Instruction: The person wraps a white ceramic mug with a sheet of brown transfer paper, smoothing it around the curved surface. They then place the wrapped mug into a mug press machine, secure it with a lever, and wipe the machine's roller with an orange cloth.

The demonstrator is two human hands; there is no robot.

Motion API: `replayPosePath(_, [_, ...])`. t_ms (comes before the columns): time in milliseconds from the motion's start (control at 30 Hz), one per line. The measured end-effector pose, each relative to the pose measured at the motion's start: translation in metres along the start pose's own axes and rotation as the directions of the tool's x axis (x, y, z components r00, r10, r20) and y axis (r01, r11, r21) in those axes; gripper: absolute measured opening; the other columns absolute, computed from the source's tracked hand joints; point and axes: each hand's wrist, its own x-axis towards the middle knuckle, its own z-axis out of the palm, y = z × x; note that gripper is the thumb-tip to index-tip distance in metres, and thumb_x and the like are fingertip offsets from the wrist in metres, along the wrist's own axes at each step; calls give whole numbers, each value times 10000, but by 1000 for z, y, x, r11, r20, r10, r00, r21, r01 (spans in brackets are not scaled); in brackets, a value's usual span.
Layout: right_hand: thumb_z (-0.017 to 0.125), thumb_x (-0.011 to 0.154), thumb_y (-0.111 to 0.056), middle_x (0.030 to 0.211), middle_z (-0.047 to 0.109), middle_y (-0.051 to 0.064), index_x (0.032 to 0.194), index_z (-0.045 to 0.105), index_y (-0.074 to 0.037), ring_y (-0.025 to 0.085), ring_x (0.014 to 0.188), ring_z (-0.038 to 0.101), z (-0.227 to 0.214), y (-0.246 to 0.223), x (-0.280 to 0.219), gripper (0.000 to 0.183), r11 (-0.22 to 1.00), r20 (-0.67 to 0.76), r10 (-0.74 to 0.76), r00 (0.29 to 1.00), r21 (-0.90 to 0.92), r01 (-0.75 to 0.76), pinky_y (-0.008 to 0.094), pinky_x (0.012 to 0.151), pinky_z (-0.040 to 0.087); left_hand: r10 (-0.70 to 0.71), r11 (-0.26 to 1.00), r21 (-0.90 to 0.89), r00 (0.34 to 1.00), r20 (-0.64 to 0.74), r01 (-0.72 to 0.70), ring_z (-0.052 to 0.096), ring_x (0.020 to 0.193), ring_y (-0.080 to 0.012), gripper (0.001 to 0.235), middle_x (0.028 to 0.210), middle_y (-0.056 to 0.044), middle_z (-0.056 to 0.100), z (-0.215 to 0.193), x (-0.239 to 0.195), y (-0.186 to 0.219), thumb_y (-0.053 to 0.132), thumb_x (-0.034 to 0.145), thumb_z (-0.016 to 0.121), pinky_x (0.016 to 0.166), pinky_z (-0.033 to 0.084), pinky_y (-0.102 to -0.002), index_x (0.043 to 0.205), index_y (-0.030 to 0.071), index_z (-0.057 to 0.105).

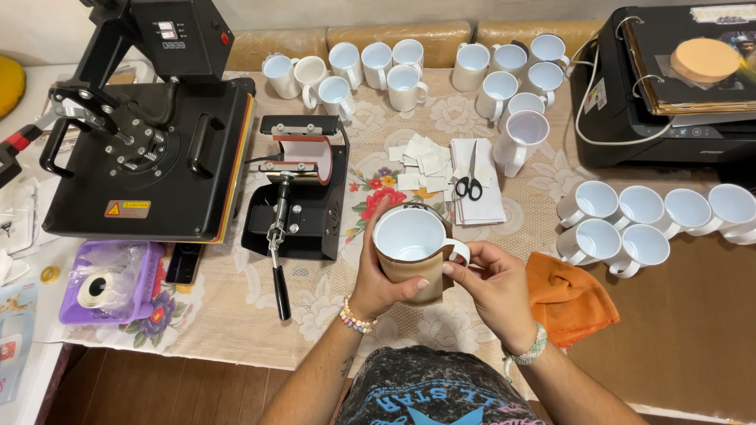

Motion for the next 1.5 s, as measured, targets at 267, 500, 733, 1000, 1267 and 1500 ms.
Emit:
replayPosePath(267, [865,750,23,773,721,115,929,723,65,129,749,644,-1,2,-5,232,1000,-19,-13,1000,-16,13,299,712,597,7,1000,28,999,-41,-5,509,1236,-250,1329,1354,-194,540,4,1,-3,204,505,975,1080,421,-438,1571,14,204])
replayPosePath(500, [872,737,18,776,735,129,944,739,60,132,760,638,-2,4,-5,249,998,-3,7,1000,-58,-7,311,714,603,-17,1000,-12,998,-58,16,526,1226,-239,1284,1329,-184,564,-2,-4,-11,195,508,973,1065,433,-422,1551,14,245])
replayPosePath(733, [877,742,-3,756,733,105,941,750,53,123,750,636,-1,5,-7,242,996,11,12,1000,-93,-11,301,701,596,-25,1000,-18,997,-78,23,520,1209,-227,1240,1300,-163,570,-1,-6,-9,188,515,974,1058,431,-417,1528,23,278])
replayPosePath(1000, [891,717,-30,786,788,124,918,753,37,130,818,665,-10,10,-7,253,993,108,-31,994,-113,43,319,750,603,-22,1000,3,996,-83,22,540,1177,-219,1236,1267,-154,593,-4,-8,-16,207,474,993,1035,447,-422,1501,39,325])
replayPosePath(1267, [938,644,-19,816,786,150,899,734,69,133,866,625,-13,25,-6,338,993,96,-57,994,-102,67,323,806,588,-33,999,1,995,-96,34,536,1183,-216,1227,1271,-152,587,-1,-14,-16,211,485,985,1042,439,-422,1506,44,324])
replayPosePath(1500, [946,633,20,716,729,98,868,736,62,110,706,643,0,32,2,317,995,109,78,991,-70,-71,268,694,590,-62,949,302,993,-102,91,334,1445,-383,1255,1517,-261,422,-23,-46,-21,422,587,938,1206,232,-540,1546,-14,255])
